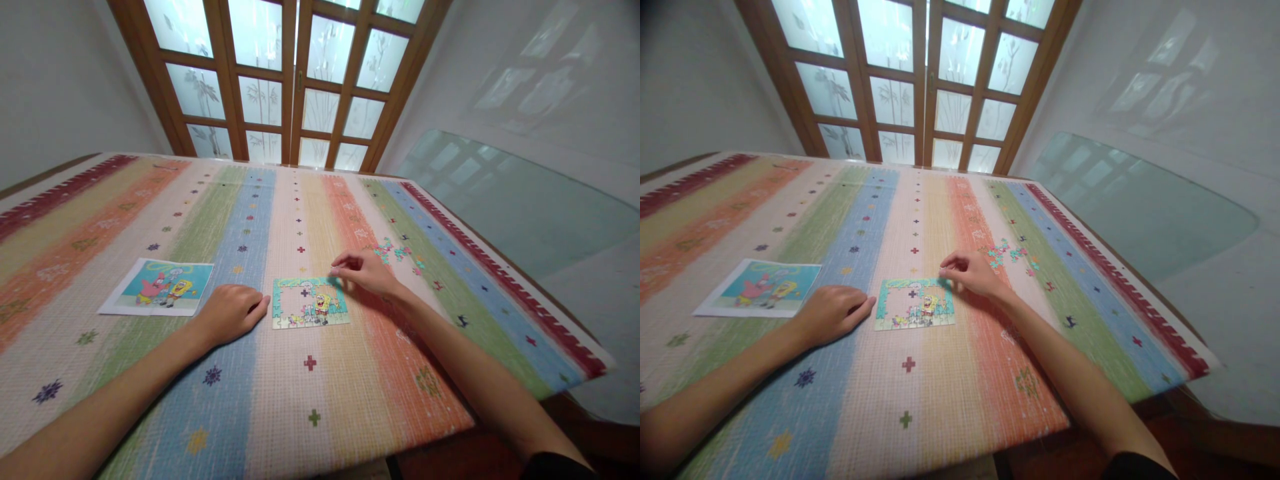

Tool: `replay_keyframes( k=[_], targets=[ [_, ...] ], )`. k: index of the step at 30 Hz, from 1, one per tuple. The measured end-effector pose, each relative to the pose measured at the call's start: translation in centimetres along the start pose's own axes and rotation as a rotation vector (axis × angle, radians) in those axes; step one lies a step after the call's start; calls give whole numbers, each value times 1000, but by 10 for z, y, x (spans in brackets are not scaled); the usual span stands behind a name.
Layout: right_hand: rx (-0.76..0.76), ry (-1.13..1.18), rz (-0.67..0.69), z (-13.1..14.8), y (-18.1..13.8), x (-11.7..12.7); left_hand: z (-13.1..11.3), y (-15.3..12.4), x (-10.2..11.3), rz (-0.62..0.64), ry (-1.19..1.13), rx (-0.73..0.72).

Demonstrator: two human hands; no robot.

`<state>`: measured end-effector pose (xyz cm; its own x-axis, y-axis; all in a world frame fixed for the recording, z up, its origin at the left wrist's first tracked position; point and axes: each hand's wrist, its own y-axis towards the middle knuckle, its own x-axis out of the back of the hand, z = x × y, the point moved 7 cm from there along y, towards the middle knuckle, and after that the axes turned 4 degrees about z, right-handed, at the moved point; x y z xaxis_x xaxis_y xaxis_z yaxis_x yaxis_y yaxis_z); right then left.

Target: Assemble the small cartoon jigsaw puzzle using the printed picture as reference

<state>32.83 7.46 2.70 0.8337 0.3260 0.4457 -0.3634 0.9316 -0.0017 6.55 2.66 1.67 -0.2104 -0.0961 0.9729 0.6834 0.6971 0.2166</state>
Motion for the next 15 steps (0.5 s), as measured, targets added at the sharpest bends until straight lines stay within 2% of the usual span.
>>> replay_keyframes(
  k=[3,6,15],
  targets=[
    [69,-24,22,10,-3,-23,0,0,0,4,3,-3],
    [103,-66,15,16,-6,-35,-1,-1,1,7,2,-2],
    [83,-187,13,18,-9,-38,0,1,0,18,3,5]
  ],
)
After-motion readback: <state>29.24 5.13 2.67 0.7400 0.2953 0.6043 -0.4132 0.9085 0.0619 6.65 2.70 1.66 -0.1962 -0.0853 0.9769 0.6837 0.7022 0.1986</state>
